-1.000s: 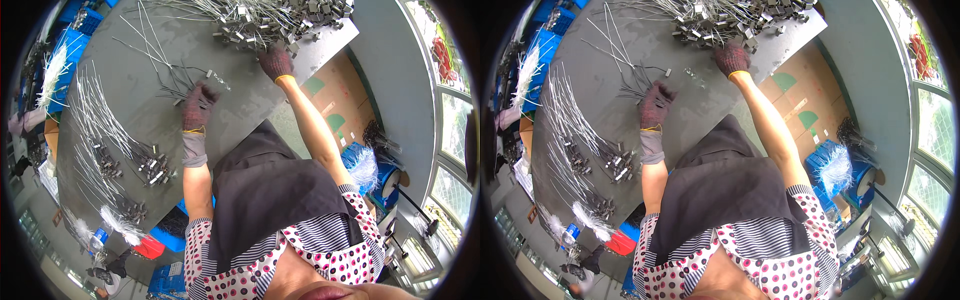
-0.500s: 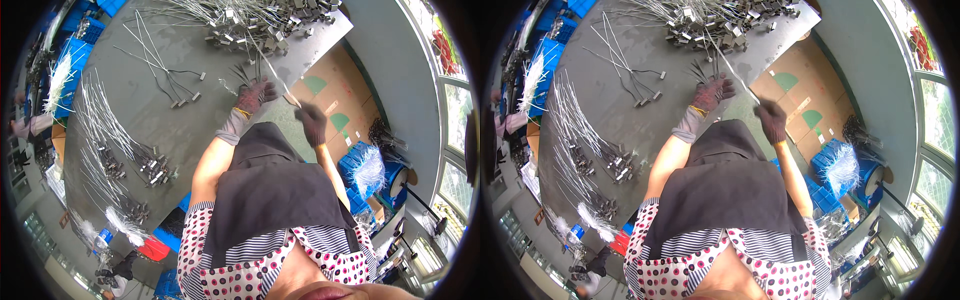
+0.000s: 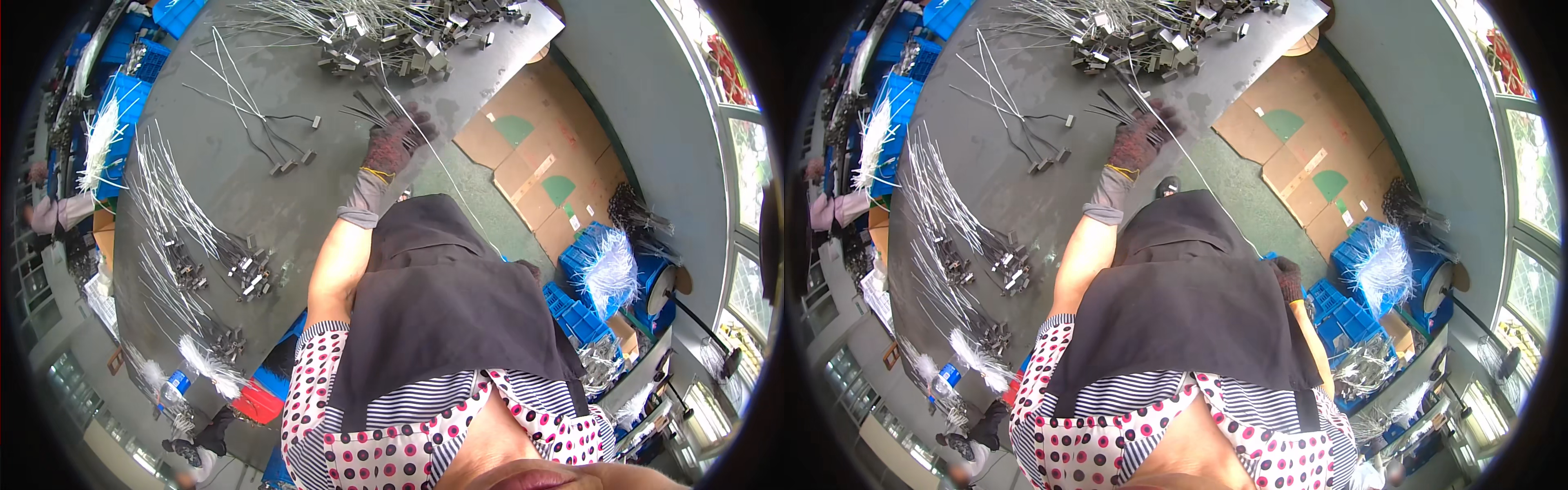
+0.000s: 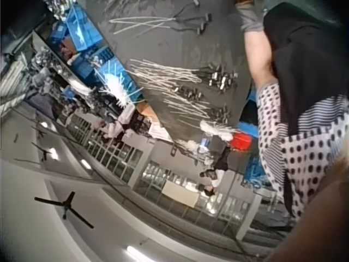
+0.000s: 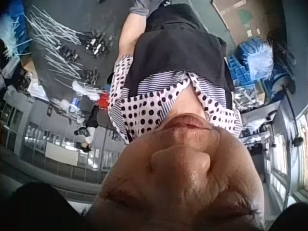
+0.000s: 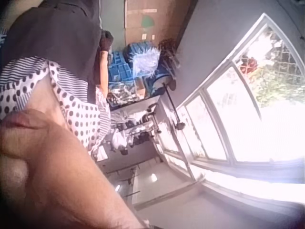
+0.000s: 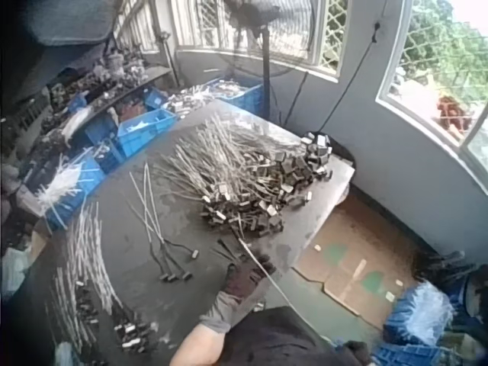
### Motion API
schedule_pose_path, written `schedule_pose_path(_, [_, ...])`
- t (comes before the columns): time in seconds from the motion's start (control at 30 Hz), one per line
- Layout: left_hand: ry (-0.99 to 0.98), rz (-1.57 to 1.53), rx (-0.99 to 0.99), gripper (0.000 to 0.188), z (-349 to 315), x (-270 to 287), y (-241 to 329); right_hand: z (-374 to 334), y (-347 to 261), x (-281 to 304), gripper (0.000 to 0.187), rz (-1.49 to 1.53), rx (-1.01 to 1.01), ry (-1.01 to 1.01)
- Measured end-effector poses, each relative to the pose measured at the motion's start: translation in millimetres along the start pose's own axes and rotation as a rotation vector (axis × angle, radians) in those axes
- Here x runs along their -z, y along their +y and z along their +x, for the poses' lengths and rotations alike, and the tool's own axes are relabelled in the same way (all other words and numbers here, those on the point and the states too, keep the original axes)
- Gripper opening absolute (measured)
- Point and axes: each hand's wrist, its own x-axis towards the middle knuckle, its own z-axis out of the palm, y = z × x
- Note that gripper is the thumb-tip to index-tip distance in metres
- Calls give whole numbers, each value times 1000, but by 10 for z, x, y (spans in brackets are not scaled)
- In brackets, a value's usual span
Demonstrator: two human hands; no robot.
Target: Straightening and sorting bundles of electrical wires on a workbench.
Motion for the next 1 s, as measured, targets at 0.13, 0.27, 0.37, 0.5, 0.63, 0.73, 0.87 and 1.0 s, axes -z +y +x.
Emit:
schedule_pose_path(0.13, [17,24,-169,18,16,-82,256,-7,-141,46,29,60,98,55])
schedule_pose_path(0.27, [36,-38,-241,20,-49,-59,433,20,-241,28,34,-76,-68,161])
schedule_pose_path(0.37, [59,-90,-293,22,-121,-66,501,80,-162,93,34,-98,-100,185])
schedule_pose_path(0.5, [173,-46,-288,25,-193,-79,486,178,-81,157,34,-159,-62,191])
schedule_pose_path(0.63, [159,52,-267,27,-217,35,386,84,-899,72,35,-229,-133,121])
schedule_pose_path(0.73, [108,25,-228,25,-233,-57,287,229,-1341,-124,37,-225,-67,81])
schedule_pose_path(0.87, [27,53,-123,26,-256,-200,48,623,-1898,-599,41,14,82,-43])
schedule_pose_path(1.0, [92,292,-130,30,-493,-159,12,672,-3130,-1302,53,295,265,-255])
